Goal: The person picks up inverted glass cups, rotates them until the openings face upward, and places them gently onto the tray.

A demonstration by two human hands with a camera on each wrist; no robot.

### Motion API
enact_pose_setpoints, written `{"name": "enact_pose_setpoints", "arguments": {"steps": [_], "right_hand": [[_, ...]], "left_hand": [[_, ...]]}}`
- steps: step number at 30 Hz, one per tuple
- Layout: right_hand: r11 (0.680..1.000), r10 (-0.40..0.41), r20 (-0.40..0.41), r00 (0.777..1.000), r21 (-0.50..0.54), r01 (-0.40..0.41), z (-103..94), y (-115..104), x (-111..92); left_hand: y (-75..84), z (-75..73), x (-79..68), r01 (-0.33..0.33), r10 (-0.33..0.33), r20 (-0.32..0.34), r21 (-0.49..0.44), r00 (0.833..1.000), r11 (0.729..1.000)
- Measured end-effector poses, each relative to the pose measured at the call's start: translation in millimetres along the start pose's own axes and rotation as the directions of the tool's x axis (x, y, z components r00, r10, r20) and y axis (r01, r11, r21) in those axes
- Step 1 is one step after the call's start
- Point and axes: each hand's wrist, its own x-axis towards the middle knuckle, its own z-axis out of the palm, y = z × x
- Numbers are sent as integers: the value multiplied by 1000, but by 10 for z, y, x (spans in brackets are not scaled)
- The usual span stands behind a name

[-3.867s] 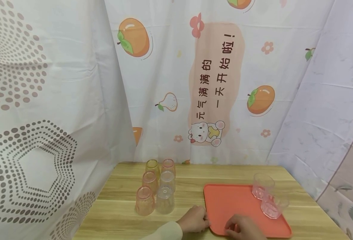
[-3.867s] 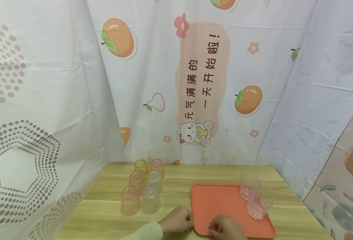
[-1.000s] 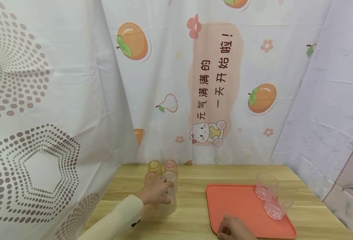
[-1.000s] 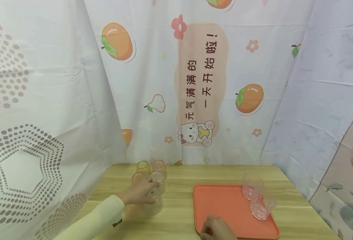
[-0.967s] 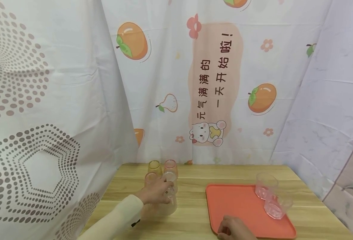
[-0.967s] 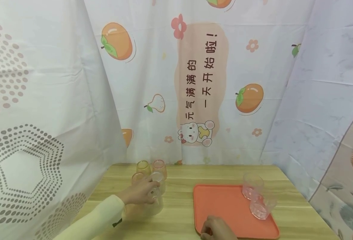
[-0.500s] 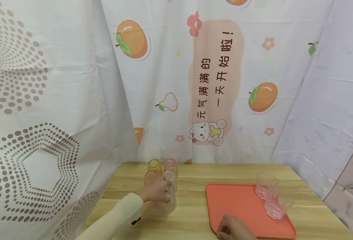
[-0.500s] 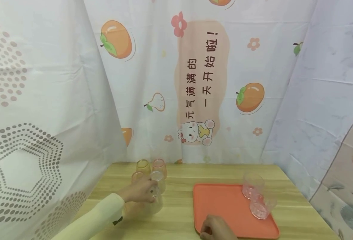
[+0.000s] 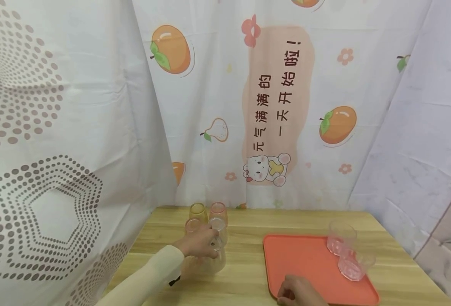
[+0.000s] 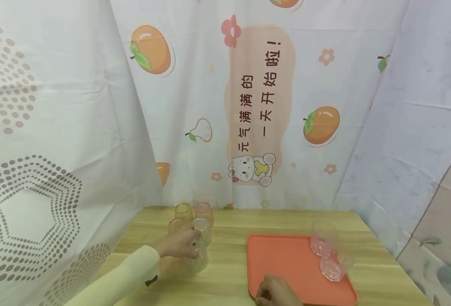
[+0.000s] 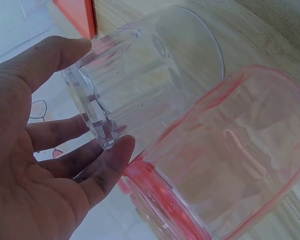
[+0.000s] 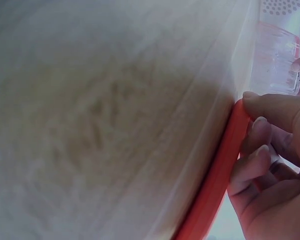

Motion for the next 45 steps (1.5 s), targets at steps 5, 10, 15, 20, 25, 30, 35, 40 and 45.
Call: {"name": "enact_pose_setpoints", "arguments": {"steps": [5,10,15,20,25,30,35,40,45], "right_hand": [[1000,14,0,1000,9,-14,18,-1,-5],[1000,3,2,1000,18,-3,16,2,4],[1000,-7,-3,1000,-16,7,27,-6,-3],[1000,5,2,1000,-20,-5,35,-8,-8],[999,-11,-4,1000,-42,10,38,7,-11],[997,-41,-17,999,-62,40,44,11,-15],[998,-36,-16,999,-46,36,54,11,-21],[998,-29,-12,1000,-51,28,47,1,-16],[998,-26,-14,1000,-55,25,45,-8,-9]], "left_hand": [[16,14,-3,-29,29,-22,36,999,999],[84,-29,-3,-84,88,-50,60,995,995],[123,-28,-12,-93,95,-48,43,994,995],[117,22,-4,-66,66,-49,8,997,998],[143,41,-8,-48,47,-62,-17,997,999],[178,39,-39,-44,41,-75,-41,996,998],[172,80,-57,-56,50,-115,-42,992,998],[184,111,-65,-58,54,-151,-24,987,998],[212,132,-67,-56,51,-176,-26,983,998]]}}
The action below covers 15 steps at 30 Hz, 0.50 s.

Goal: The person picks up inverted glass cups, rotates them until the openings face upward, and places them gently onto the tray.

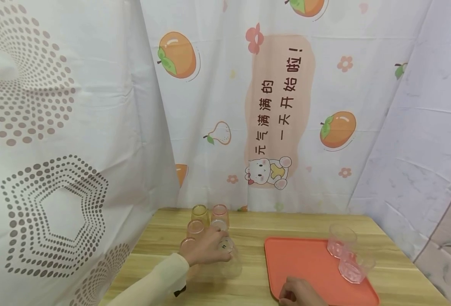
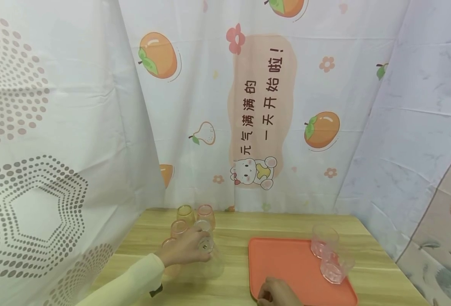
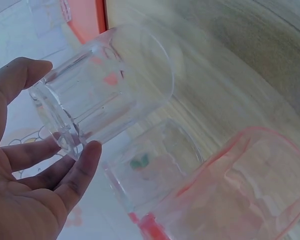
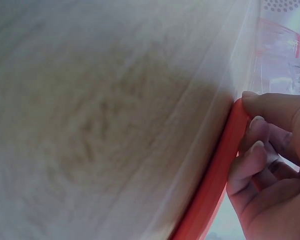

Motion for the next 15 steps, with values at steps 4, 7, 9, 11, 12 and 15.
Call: {"name": "enact_pose_setpoints", "arguments": {"steps": [4,7,9,11,12,15], "right_hand": [[1000,4,-1,1000,16,-4,4,-8,-4],[1000,8,1,1000,23,-8,1,-19,-7],[1000,12,6,1000,24,-12,-3,-21,-5],[1000,12,10,1000,22,-13,-9,-17,1],[1000,11,13,1000,22,-11,-12,-15,4],[1000,7,20,1000,22,-8,-17,-5,6]], "left_hand": [[15,38,-11,-12,13,-27,8,1000,1000],[22,60,-16,-34,33,-52,-18,998,999],[24,75,-14,-43,40,-62,-45,997,998],[29,88,-14,-41,36,-62,-78,997,996],[33,95,-15,-38,33,-62,-89,998,995],[49,120,-17,-28,20,-58,-130,998,991]]}}
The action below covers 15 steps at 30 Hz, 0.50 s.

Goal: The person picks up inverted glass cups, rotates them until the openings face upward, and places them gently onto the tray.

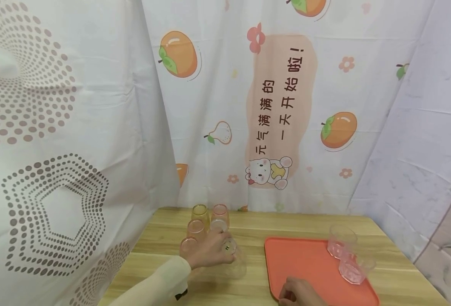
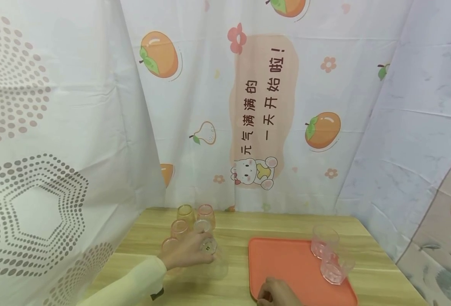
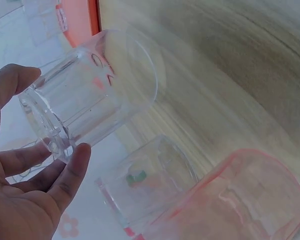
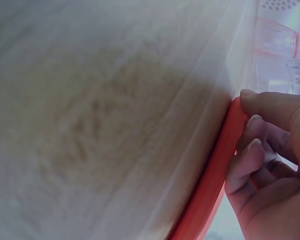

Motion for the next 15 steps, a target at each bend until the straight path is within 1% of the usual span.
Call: {"name": "enact_pose_setpoints", "arguments": {"steps": [4,10,13,15], "right_hand": [[1000,9,18,1000,8,-9,-12,8,0],[999,34,35,999,39,-35,-35,-3,-1],[998,50,29,998,48,-51,-38,-14,3],[995,76,19,997,60,-77,-35,-22,4]], "left_hand": [[30,29,-9,-8,8,-22,-2,1000,1000],[65,71,4,-14,15,-33,20,999,1000],[73,98,14,-4,4,-30,7,1000,1000],[80,115,23,15,-15,-19,-11,1000,1000]]}}
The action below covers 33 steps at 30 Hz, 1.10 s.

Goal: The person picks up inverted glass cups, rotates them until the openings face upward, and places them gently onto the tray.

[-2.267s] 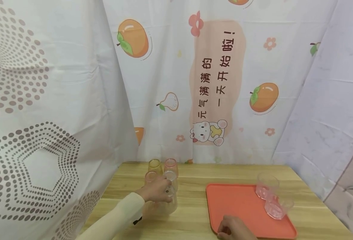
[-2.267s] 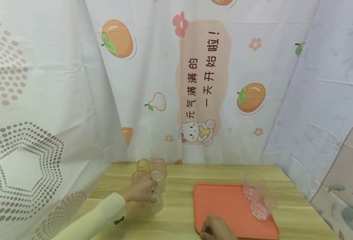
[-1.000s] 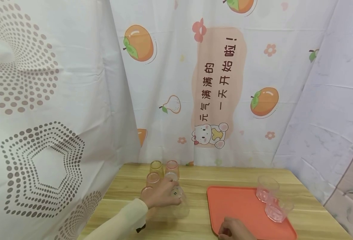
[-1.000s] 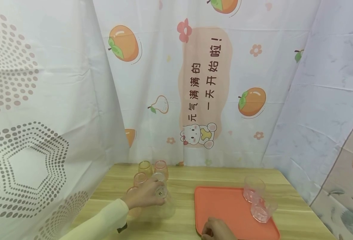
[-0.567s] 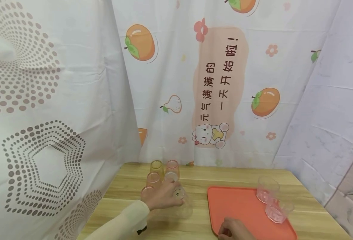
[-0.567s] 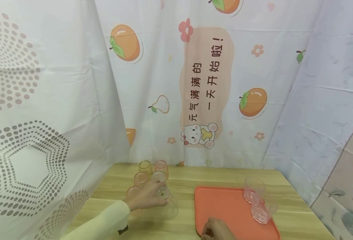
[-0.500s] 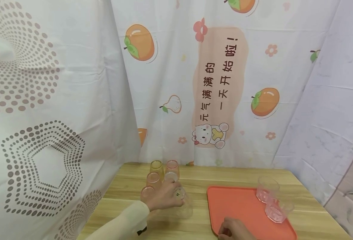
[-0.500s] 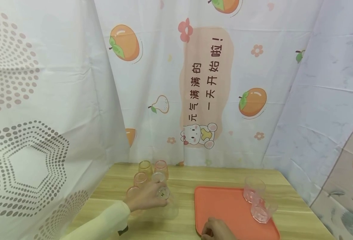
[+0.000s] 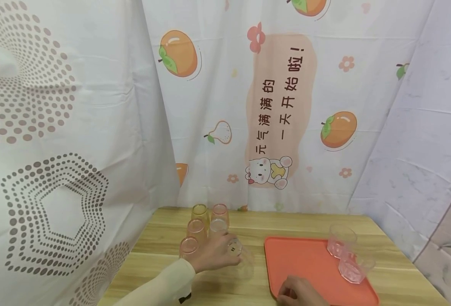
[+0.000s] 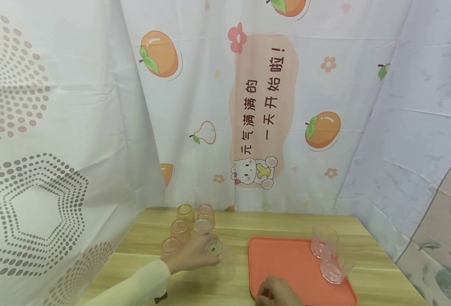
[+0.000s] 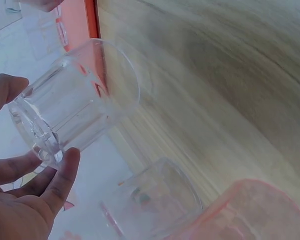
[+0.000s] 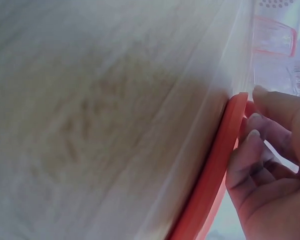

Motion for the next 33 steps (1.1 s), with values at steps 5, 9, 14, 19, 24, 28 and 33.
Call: {"name": "enact_pose_setpoints", "arguments": {"steps": [5,9,14,19,24,28,33], "right_hand": [[997,66,-42,997,35,-65,10,-30,11],[991,105,-77,991,89,-98,32,-57,41],[969,156,-108,982,207,-132,50,-108,65],[920,225,-113,968,353,-173,63,-160,82],[875,277,-115,954,441,-201,87,-175,89],[842,306,-108,946,495,-215,97,-197,87],[827,308,-105,946,521,-211,99,-208,93]], "left_hand": [[42,31,19,46,-46,10,-22,999,999],[88,64,27,45,-46,-12,-43,999,998],[121,126,38,55,-56,-5,-121,998,991],[143,190,45,51,-55,-15,-217,998,975],[204,226,40,18,-24,-17,-295,1000,955],[239,262,37,18,-23,-10,-314,1000,949],[288,276,43,20,-24,-6,-346,1000,938]]}}
